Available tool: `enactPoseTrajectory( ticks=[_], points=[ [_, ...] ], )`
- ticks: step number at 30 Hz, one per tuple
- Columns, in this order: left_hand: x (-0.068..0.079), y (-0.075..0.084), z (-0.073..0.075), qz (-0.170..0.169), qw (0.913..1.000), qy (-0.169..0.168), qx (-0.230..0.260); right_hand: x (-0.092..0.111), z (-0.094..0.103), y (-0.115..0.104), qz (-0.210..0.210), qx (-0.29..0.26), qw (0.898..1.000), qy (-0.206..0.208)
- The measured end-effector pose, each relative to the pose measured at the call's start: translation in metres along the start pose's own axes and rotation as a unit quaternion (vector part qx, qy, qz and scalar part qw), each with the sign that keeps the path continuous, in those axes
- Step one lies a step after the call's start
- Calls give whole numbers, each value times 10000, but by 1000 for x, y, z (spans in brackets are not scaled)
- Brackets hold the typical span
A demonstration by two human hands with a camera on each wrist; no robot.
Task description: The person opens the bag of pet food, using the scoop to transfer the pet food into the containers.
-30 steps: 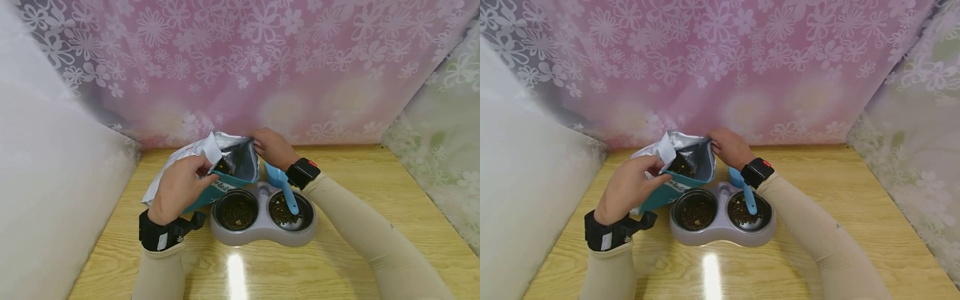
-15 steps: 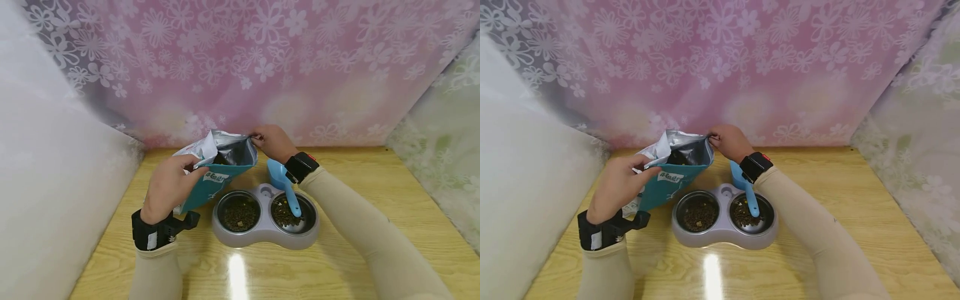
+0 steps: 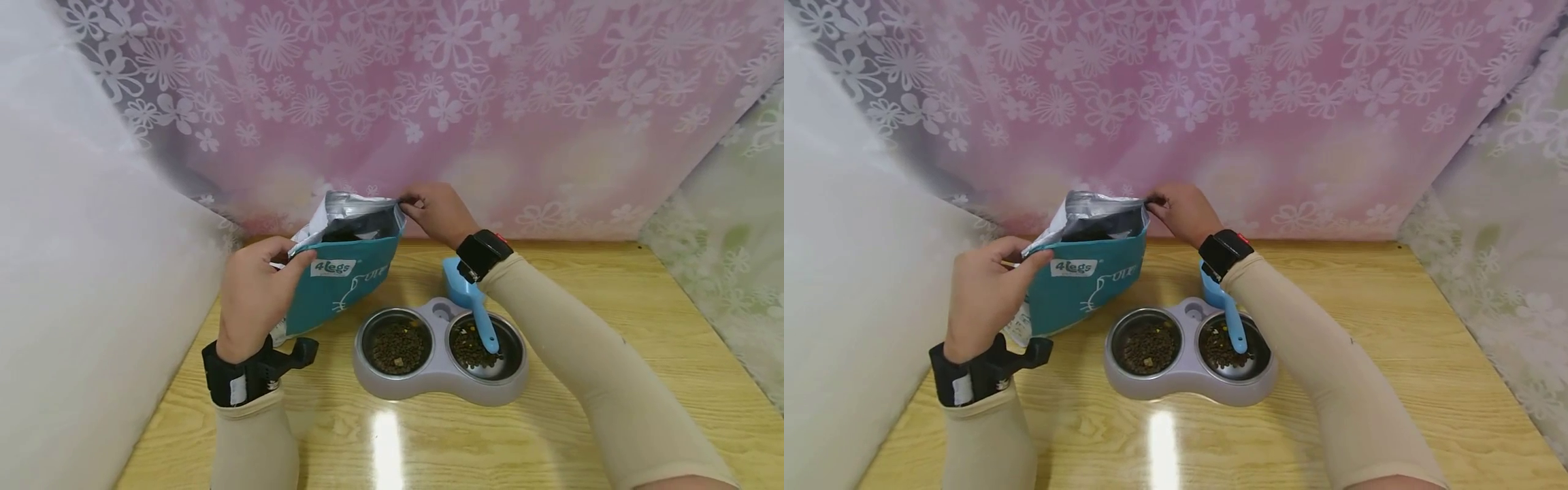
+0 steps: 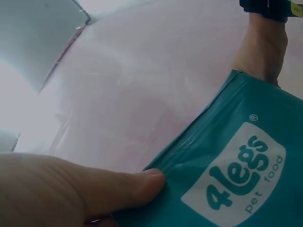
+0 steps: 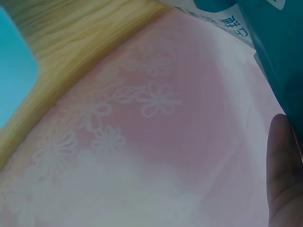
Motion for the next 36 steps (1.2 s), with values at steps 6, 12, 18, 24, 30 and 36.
enactPoseTrajectory(
  ticks=[6, 12, 18, 24, 30, 36],
  points=[
    [0, -3, 16, 86, 9990, 445, 30, -13, 3, 2, -110, -82, 9999, 12],
    [0, -9, 31, 166, 9952, 939, 242, -26, 2, 12, -414, -351, 9983, -203],
    [1, -9, 46, 16, 9856, 1641, 417, -39, 7, 8, -425, -725, 9957, -390],
    [3, -4, 52, -60, 9816, 1878, 335, -54, 7, -6, -145, -498, 9981, -330],
    [3, -4, 39, 404, 9936, 1053, 17, -54, 7, -15, 137, -220, 9988, -425],
    [0, 1, 21, 233, 9975, 619, 245, -48, 13, -22, 411, 36, 9983, -413]
  ],
)
Point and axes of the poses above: each hand's wrist, its own x-axis away from the middle knuckle, its own z-axis out of the back of the hand, y = z × x, the point moved 10 cm from there along -x, towards the middle knuckle, and after that the axes turned 13 degrees about x, right-handed, at the moved point
